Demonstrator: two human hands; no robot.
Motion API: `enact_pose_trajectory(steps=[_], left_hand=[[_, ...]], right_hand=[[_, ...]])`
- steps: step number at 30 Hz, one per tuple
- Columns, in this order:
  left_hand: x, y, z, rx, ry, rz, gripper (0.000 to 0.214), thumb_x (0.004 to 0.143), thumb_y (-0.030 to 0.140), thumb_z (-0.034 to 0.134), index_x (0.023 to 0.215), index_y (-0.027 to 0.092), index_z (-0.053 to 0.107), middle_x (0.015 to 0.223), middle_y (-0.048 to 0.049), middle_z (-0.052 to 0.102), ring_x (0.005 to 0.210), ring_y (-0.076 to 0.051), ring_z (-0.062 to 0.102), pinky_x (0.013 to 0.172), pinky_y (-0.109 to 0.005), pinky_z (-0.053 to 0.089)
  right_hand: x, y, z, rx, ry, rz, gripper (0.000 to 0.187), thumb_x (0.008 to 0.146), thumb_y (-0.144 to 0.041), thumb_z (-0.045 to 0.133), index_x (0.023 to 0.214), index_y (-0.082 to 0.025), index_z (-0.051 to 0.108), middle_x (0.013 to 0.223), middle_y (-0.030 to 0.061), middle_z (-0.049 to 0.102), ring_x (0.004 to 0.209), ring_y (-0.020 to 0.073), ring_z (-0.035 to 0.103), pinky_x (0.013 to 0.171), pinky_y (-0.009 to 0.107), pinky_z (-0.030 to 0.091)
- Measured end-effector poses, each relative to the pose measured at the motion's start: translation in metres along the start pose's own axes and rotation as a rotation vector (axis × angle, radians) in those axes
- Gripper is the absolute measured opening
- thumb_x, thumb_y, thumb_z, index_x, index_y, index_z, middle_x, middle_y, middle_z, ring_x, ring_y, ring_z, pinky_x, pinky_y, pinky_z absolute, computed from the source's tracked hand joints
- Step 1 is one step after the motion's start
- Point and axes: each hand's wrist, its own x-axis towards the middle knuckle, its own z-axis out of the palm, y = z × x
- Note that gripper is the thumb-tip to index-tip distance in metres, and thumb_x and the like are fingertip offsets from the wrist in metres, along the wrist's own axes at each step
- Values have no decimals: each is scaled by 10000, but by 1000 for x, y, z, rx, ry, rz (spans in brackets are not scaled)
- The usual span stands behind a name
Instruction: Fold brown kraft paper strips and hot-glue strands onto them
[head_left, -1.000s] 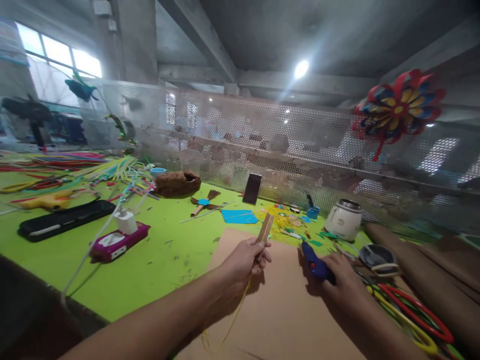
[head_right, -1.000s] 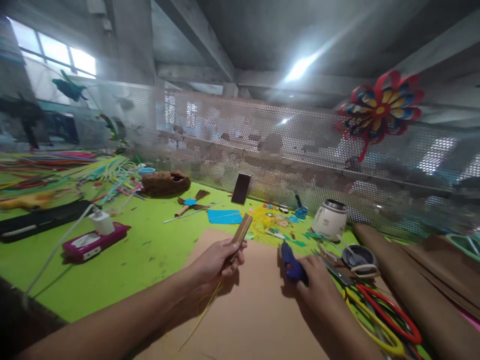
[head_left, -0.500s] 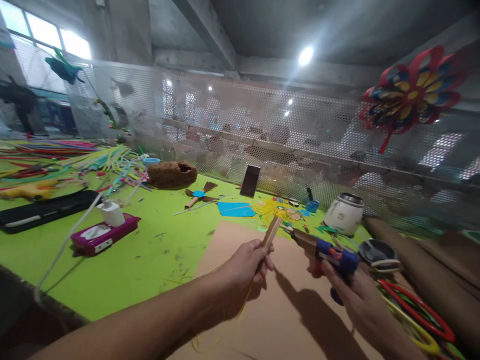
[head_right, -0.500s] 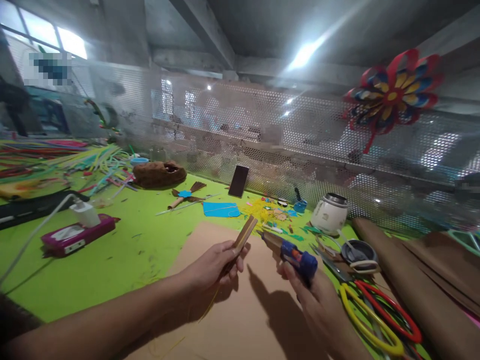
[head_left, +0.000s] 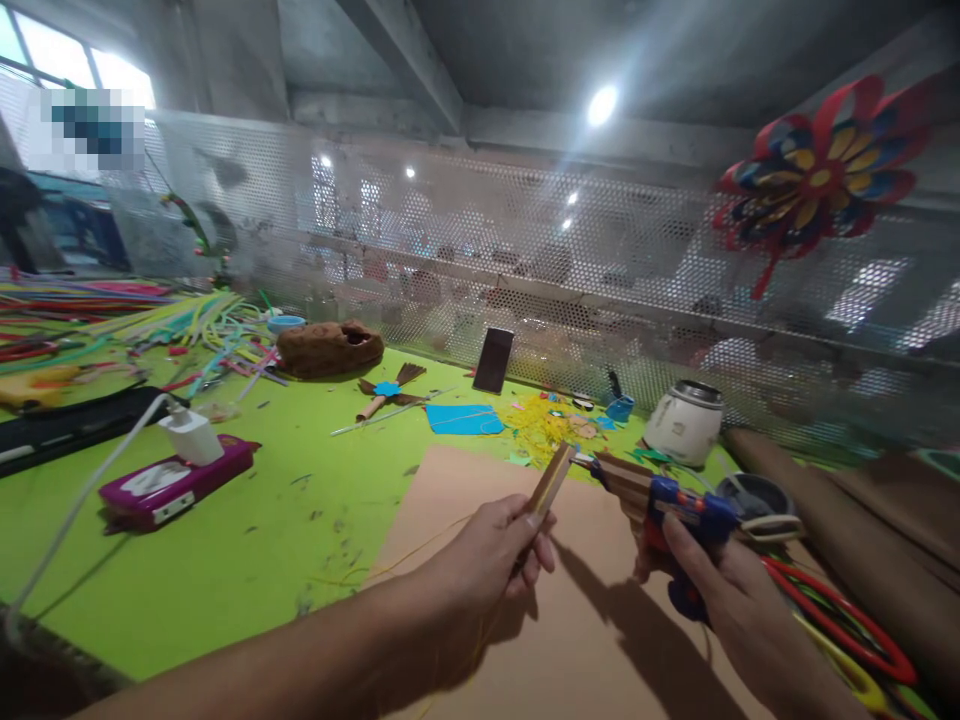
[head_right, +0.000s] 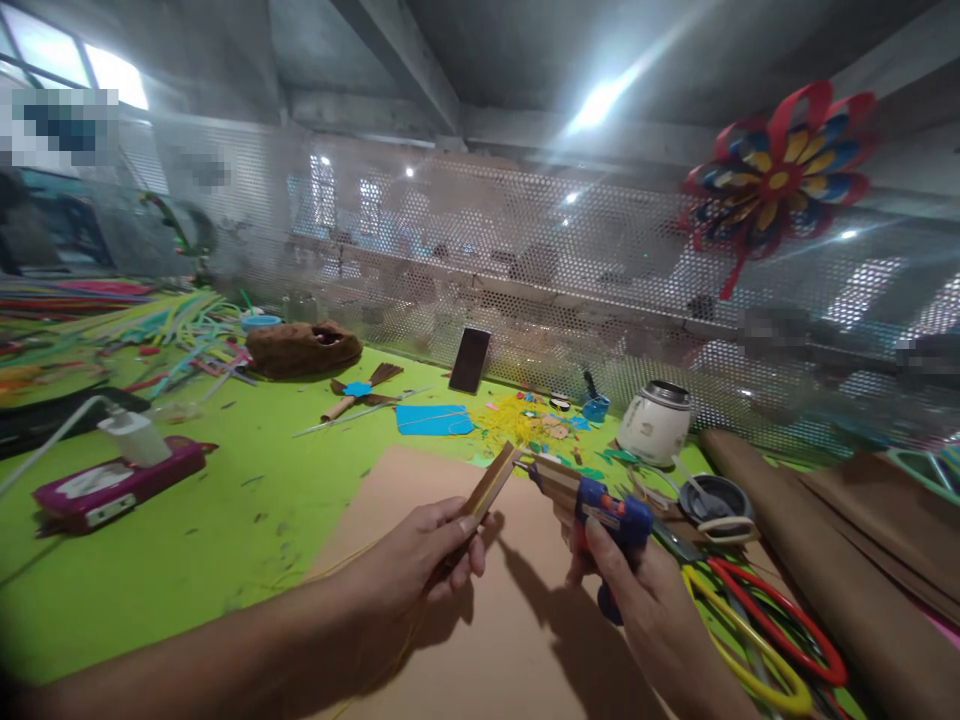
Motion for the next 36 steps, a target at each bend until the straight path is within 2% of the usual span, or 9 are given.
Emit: enact_pose_trajectory(steps=[3,7,16,25,36], left_hand=[[-2,4,1,-4,6,0,272,832,351,458,923,101,518,618,3,500,435,-42,354,404,-199,206],[-6,13,3,9,1,-37,264,843,334,448,937,97,519,608,9,493,427,-39,347,403,-197,200],[-9,23,-1,-15,-11,-51,231,844,301,455,925,96,523,604,6,499,427,-37,345,411,-202,192],[-7,19,-3,-46,-4,-17,250,812,355,512,902,124,542,625,-8,517,457,-47,366,418,-197,196],[-7,23,-4,-19,23,-2,180,833,286,466,889,124,521,627,3,505,447,-38,359,393,-183,197]], right_hand=[[1,0,-1,-7,11,14,431,849,-536,419,743,-169,620,658,45,620,588,155,549,533,228,435],[0,2,-2,8,11,-1,432,850,-532,418,722,-167,611,657,46,614,612,160,559,579,235,445],[-6,-3,1,-18,-117,-6,443,863,-527,388,664,-170,560,656,25,557,621,154,520,590,248,409],[-12,-11,7,27,-91,44,454,854,-541,390,620,-177,525,618,17,514,607,156,492,581,260,374],[-11,-16,6,74,-56,19,430,845,-520,431,603,-176,522,595,15,513,578,147,478,552,247,387]])
